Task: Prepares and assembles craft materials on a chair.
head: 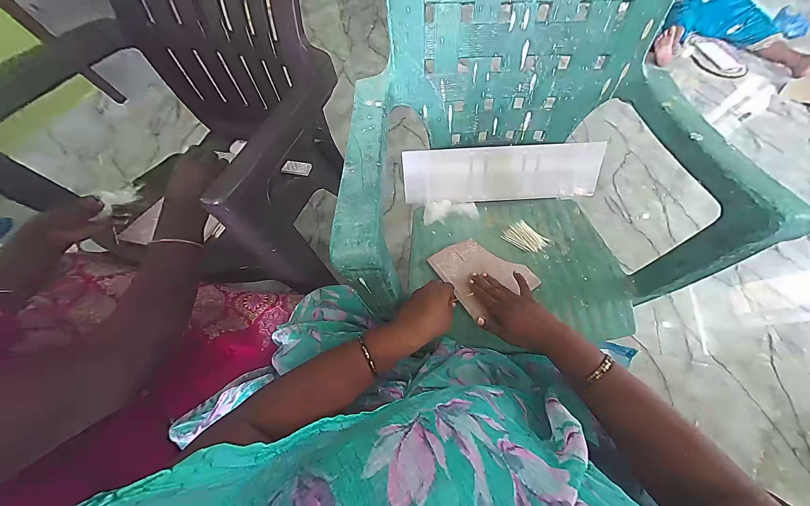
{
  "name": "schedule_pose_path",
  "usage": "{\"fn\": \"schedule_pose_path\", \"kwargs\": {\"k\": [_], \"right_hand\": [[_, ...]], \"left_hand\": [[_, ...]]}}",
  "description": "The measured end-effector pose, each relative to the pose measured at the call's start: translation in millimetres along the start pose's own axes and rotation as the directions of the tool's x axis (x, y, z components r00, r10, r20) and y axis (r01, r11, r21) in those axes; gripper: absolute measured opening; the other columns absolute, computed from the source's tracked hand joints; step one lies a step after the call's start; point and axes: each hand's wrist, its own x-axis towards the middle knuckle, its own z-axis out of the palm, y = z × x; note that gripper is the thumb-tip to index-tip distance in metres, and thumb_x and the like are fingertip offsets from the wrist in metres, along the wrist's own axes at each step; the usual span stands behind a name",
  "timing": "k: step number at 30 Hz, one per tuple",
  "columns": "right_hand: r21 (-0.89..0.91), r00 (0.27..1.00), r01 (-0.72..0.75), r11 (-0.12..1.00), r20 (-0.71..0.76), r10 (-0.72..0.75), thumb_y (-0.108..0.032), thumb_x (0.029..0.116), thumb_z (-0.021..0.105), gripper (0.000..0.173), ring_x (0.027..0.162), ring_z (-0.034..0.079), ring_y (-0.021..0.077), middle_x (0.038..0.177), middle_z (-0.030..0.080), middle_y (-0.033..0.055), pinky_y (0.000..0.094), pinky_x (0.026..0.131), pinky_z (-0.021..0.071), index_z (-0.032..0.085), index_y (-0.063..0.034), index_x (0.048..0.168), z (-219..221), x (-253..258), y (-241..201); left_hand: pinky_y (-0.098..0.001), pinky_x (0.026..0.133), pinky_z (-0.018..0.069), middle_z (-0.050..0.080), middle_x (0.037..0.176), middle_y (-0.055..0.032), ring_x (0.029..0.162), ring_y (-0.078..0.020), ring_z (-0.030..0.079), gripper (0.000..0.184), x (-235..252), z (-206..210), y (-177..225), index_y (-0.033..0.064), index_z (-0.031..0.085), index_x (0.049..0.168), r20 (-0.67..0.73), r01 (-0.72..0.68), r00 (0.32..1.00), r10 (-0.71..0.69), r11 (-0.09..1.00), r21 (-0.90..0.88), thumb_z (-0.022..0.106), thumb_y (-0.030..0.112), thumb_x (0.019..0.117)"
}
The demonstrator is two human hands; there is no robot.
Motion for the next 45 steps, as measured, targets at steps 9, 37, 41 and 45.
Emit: {"fn": "schedule_pose_path", "kwargs": {"k": [9, 37, 41, 45], "right_hand": [[0.119, 0.990, 0.105, 0.987, -0.107, -0.093, -0.048, 0.1075, 0.036, 0.061, 0.155, 0.030, 0.0281, 0.163, 0.041, 0.0058, 0.0749, 0.118, 0.0033, 0.046, -0.0108, 0.155, -2, -66, 20], [0.211, 0.827, 0.190, 0.959, -0.560, -0.041, -0.038, 0.1005, 0.058, 0.038, 0.132, 0.058, 0.0331, 0.126, 0.072, 0.0059, 0.0700, 0.112, 0.0293, 0.075, -0.0117, 0.123, 25, -63, 13], [0.194, 0.721, 0.064, 0.979, -0.687, 0.089, -0.031, 0.0994, 0.062, 0.029, 0.123, 0.063, 0.0324, 0.122, 0.073, 0.0070, 0.0620, 0.104, 0.0423, 0.076, -0.0137, 0.118, 32, -55, 10], [0.138, 0.747, 0.047, 0.989, -0.663, 0.057, -0.028, 0.1012, 0.060, 0.024, 0.119, 0.065, 0.0317, 0.114, 0.075, 0.0058, 0.0619, 0.103, 0.0434, 0.077, -0.0152, 0.113, 32, -52, 4]], "left_hand": [[-0.0484, 0.108, 0.0454, 0.062, 0.127, -0.0225, 0.123, -0.0337, 0.060, 0.032, -9, 3, 4, -0.0052, 0.063, 0.125, 0.060, -0.049, 0.997, 0.052, 0.997, -0.053, 0.045, 0.017, 0.1090], [-0.0469, 0.106, 0.0465, 0.062, 0.126, -0.0204, 0.120, -0.0317, 0.061, 0.030, -20, 7, 5, -0.0030, 0.063, 0.124, 0.049, -0.085, 0.995, 0.087, 0.995, -0.043, 0.047, 0.018, 0.1091], [-0.0462, 0.106, 0.0465, 0.063, 0.125, -0.0203, 0.120, -0.0311, 0.061, 0.031, -27, 5, 12, -0.0027, 0.064, 0.124, 0.058, -0.115, 0.991, 0.117, 0.993, -0.035, 0.046, 0.019, 0.1093], [-0.0451, 0.104, 0.0482, 0.064, 0.122, -0.0197, 0.116, -0.0298, 0.062, 0.031, -31, 7, 17, -0.0024, 0.064, 0.123, 0.051, -0.160, 0.985, 0.163, 0.986, -0.045, 0.047, 0.018, 0.1088]]}}
